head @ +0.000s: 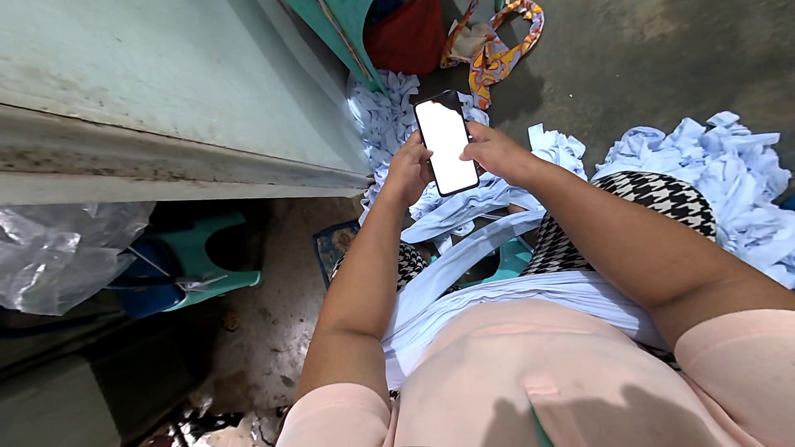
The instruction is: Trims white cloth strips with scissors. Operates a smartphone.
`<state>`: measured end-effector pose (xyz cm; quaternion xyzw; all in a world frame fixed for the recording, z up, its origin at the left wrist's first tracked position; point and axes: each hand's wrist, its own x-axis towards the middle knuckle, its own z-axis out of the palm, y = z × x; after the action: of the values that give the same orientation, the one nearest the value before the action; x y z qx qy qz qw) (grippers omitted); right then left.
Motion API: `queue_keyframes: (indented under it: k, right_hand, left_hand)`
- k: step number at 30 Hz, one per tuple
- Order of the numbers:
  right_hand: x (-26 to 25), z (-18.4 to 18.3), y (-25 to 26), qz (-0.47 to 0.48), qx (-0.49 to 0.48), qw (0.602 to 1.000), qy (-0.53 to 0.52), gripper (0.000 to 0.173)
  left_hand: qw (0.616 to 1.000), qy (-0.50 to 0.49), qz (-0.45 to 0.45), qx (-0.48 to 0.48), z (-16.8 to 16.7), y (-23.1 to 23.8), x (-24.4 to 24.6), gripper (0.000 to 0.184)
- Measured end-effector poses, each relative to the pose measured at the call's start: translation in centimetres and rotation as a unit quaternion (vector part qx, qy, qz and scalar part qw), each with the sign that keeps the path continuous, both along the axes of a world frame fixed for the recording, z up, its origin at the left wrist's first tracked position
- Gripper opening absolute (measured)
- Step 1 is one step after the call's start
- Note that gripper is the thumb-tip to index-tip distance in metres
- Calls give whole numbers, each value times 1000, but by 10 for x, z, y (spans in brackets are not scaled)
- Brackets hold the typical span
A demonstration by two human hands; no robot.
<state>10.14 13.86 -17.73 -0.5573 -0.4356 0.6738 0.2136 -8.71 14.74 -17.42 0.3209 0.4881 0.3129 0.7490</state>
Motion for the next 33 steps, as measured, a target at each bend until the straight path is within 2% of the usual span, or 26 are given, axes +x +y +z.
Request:
queue_keyframes:
  k: [33]
  right_hand:
    - [0,1,0,-1,-4,1000,3,43]
  left_hand:
    - [1000,12,1,2,0,1,0,51]
